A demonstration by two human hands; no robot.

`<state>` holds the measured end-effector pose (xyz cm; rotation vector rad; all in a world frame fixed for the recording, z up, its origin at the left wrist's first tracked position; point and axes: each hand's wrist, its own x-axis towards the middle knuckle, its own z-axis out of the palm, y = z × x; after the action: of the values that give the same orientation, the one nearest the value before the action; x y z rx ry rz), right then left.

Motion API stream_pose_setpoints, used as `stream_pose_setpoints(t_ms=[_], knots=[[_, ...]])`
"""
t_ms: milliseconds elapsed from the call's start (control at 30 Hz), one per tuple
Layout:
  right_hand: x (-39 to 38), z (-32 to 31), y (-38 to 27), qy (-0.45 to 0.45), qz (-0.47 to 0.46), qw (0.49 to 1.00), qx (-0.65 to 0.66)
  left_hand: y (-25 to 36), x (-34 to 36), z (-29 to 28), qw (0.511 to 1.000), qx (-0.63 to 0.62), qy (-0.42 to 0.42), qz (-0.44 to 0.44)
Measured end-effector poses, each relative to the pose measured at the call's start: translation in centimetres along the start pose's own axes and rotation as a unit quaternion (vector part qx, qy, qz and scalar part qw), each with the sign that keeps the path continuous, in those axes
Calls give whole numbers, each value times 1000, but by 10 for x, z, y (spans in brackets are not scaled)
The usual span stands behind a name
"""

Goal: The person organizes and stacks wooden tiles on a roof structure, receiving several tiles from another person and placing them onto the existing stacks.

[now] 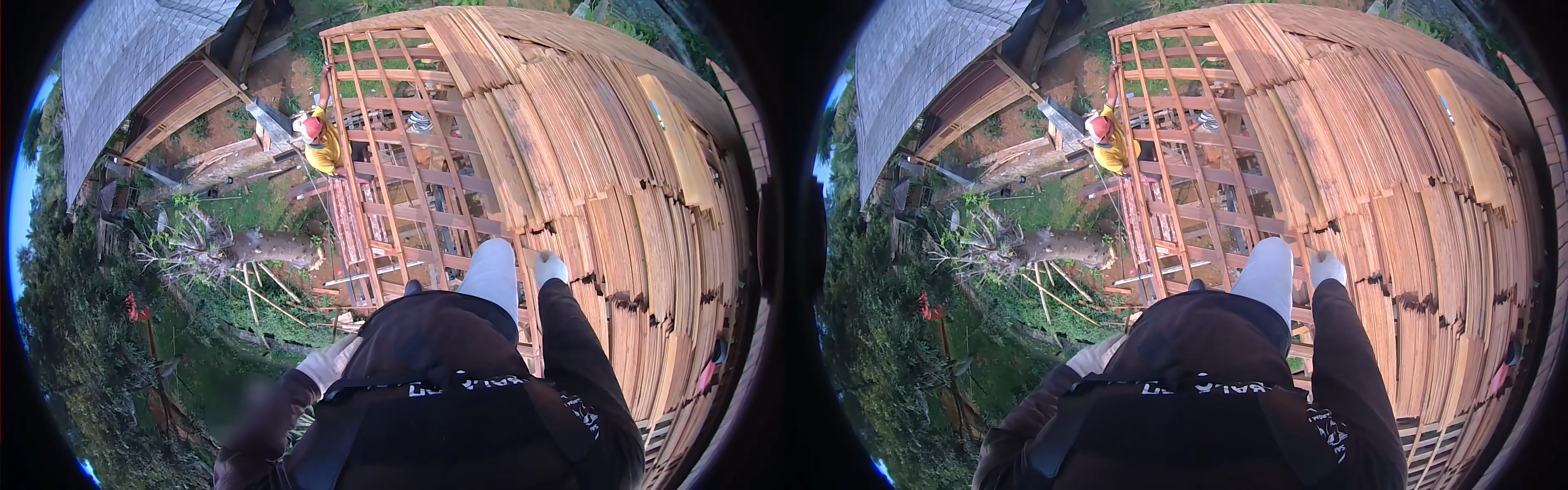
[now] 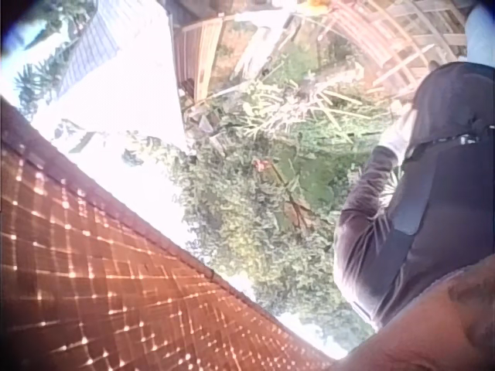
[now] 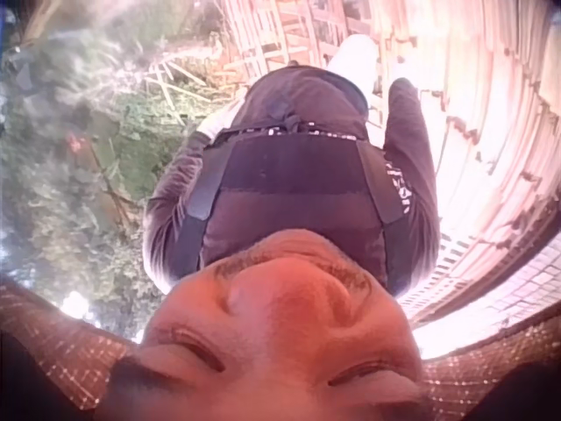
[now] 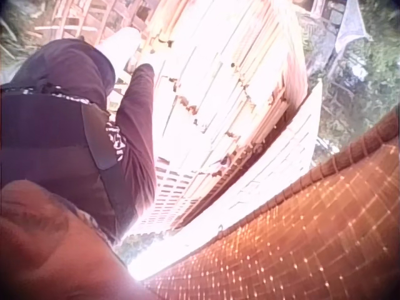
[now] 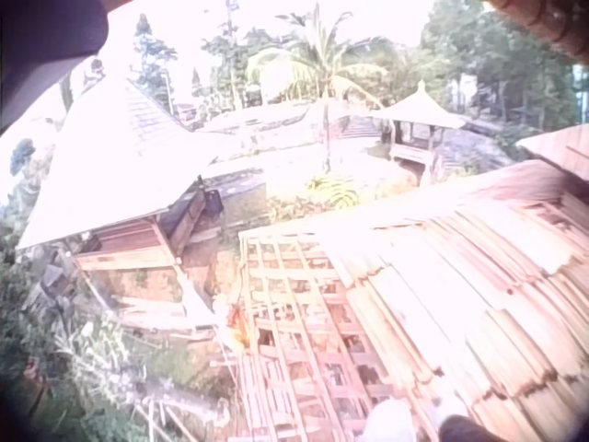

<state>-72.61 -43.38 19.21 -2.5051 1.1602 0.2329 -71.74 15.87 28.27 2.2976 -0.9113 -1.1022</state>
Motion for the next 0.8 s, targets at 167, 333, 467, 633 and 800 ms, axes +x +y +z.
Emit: stream_pose_setpoints(t_ms=[167, 333, 467, 633, 800], knots=[[-2, 2, 5, 5, 12, 1000, -5, 35, 17, -17, 993, -98, 61, 21], [-3, 0, 9, 27, -2, 1000, 11, -5, 31, 5, 987, -151, 30, 43], [-5, 15, 5, 44, -25, 999, 19, -66, 40, 44, 980, -192, 6, 58], [-9, 8, 1, 23, 3, 1000, 5, -26, 46, 5, 980, -186, 1, 69], [-10, -4, -7, -4, 16, 1000, 4, -21, 73, -11, 984, -161, -48, 52]])
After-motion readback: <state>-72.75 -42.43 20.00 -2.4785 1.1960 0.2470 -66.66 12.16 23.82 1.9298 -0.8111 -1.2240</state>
